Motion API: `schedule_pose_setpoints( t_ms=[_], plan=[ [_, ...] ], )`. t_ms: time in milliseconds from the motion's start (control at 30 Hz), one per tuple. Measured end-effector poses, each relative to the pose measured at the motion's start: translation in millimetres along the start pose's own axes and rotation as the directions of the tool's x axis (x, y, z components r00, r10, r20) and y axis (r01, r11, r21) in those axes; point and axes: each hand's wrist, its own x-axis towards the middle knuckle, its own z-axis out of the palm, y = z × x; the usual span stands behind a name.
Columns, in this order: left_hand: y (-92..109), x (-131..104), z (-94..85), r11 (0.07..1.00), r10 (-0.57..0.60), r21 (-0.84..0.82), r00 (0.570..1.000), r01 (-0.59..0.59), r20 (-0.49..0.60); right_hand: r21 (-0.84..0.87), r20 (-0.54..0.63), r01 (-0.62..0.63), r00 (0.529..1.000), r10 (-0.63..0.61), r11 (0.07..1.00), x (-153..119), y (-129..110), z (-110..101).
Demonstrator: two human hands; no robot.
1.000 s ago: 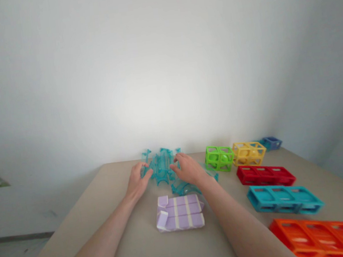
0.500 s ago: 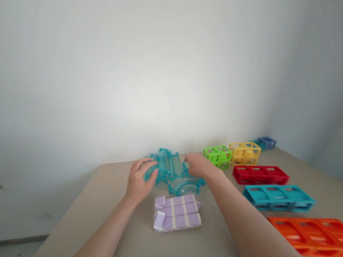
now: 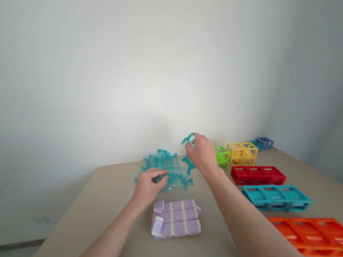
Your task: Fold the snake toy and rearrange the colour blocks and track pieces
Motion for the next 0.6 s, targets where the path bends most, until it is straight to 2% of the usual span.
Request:
schedule_pose_setpoints(
  t_ms=[33,100,200,300,433,500,600],
  plan=[
    [-2.5,3.1,-1.9,0.994,-0.078,-0.083,0.994,0.072,-0.077,0.072,-0.054,-0.051,0.997,0.055,0.996,0.9,-2.1,-0.2],
    [-9.0,8.5,-5.1,0.938,-0.262,-0.284,0.944,0.200,-0.201,0.236,-0.075,-0.145,0.983,0.167,0.961,1.0,-5.6,4.1],
    [-19.5,14.2,-8.9,0.795,-0.471,-0.547,0.834,0.261,-0.288,0.458,0.078,-0.271,0.961,0.265,0.847,-5.4,-10.7,22.7],
    [-23.8,17.9,-12.4,0.662,-0.576,-0.713,0.766,0.230,-0.287,0.587,0.256,-0.379,0.925,0.281,0.715,-18.7,-16.4,47.2],
    [-16.1,22.2,-13.7,0.408,-0.718,-0.900,0.663,0.152,-0.214,0.662,0.439,-0.503,0.861,0.255,0.556,-38.4,-25.6,67.2],
    [-10.0,23.6,-11.9,0.366,-0.736,-0.924,0.642,0.109,-0.216,0.674,0.529,-0.556,0.823,0.208,0.486,-45.9,-30.8,69.8],
    [-2.7,23.7,-8.5,0.328,-0.718,-0.940,0.672,0.096,-0.182,0.676,0.628,-0.612,0.770,0.112,0.411,-52.5,-36.7,69.3]
  ],
)
